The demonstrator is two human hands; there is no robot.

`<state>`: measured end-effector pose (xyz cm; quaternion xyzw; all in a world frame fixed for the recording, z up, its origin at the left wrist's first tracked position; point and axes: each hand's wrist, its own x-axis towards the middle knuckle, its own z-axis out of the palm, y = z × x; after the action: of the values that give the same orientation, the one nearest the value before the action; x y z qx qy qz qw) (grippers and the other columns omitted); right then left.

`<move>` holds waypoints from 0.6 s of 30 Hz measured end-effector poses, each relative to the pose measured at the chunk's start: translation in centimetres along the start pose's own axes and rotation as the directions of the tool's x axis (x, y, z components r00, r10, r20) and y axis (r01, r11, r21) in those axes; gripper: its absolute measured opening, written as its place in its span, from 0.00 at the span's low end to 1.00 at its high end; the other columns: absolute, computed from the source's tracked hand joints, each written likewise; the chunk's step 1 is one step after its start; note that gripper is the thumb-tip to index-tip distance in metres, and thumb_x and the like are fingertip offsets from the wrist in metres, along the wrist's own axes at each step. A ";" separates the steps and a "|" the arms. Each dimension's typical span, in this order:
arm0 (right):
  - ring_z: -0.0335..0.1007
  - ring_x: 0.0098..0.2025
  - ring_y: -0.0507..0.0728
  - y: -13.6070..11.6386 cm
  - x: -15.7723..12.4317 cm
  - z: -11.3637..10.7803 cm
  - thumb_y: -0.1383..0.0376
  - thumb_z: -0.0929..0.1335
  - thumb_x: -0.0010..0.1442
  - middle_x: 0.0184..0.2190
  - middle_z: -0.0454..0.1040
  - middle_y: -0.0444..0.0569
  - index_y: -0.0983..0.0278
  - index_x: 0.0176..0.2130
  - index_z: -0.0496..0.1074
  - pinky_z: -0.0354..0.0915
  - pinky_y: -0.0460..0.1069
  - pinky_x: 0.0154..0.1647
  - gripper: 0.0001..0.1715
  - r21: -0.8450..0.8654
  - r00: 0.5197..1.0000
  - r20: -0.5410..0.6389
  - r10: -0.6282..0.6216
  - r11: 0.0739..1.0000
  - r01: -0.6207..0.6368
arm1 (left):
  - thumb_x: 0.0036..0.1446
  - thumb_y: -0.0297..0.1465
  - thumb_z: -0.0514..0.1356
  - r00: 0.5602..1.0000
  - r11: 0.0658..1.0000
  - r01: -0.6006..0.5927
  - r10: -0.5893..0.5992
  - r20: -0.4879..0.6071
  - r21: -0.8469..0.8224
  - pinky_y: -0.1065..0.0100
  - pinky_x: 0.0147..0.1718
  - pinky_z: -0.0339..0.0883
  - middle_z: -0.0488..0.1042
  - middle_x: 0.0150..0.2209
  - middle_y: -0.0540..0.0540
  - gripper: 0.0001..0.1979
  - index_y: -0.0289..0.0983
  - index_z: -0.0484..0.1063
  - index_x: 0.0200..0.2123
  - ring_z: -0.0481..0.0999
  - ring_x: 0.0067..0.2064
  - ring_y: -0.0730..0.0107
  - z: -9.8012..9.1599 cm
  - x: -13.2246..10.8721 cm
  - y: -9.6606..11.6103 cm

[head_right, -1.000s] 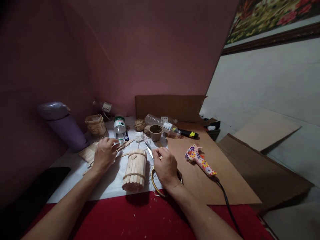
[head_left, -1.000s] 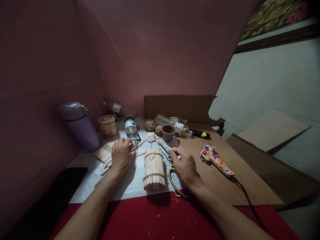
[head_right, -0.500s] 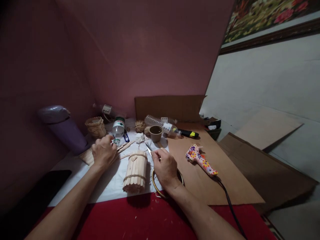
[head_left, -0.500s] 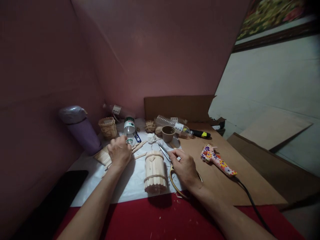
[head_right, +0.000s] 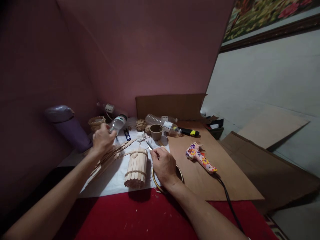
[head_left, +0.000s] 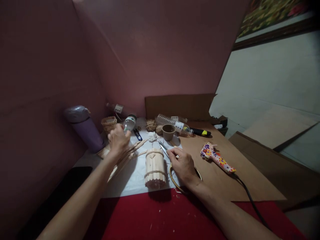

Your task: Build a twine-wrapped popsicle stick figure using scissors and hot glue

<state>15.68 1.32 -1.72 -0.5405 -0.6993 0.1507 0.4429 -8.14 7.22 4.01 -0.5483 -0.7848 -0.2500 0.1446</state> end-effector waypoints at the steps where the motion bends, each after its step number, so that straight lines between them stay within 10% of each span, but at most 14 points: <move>1: 0.71 0.33 0.56 0.0 0.0 0.0 0.61 0.63 0.63 0.29 0.76 0.48 0.63 0.28 0.74 0.58 0.46 0.33 0.16 0.001 1.000 0.002 -0.003 1.000 0.003 | 0.57 0.36 0.51 1.000 1.000 0.001 -0.002 -0.021 -0.021 0.59 0.37 0.63 0.77 0.39 0.34 0.18 0.33 0.66 0.47 0.76 0.42 0.50 -0.9 1.0 -0.1; 9: 0.71 0.33 0.56 0.0 -0.1 0.0 0.61 0.63 0.62 0.29 0.77 0.49 0.63 0.28 0.74 0.57 0.47 0.32 0.15 -0.008 1.000 0.006 -0.003 1.000 0.003 | 0.55 0.33 0.55 0.988 0.985 -0.110 0.095 -0.122 -0.131 0.61 0.42 0.66 0.77 0.42 0.38 0.17 0.36 0.73 0.47 0.76 0.45 0.54 -8.3 7.3 0.6; 18: 0.71 0.31 0.56 0.1 -0.3 0.0 0.60 0.62 0.63 0.28 0.77 0.49 0.63 0.29 0.75 0.57 0.47 0.31 0.17 -0.033 1.000 0.012 -0.002 0.999 0.003 | 0.54 0.32 0.58 0.986 0.991 -0.081 0.096 0.133 -0.111 0.66 0.40 0.68 0.79 0.39 0.40 0.17 0.34 0.75 0.46 0.78 0.40 0.60 -8.2 8.9 0.4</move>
<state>15.73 1.09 -1.98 -0.5460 -0.7049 0.1418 0.4300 -11.34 9.85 15.38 -0.6056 -0.7535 -0.2457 0.0720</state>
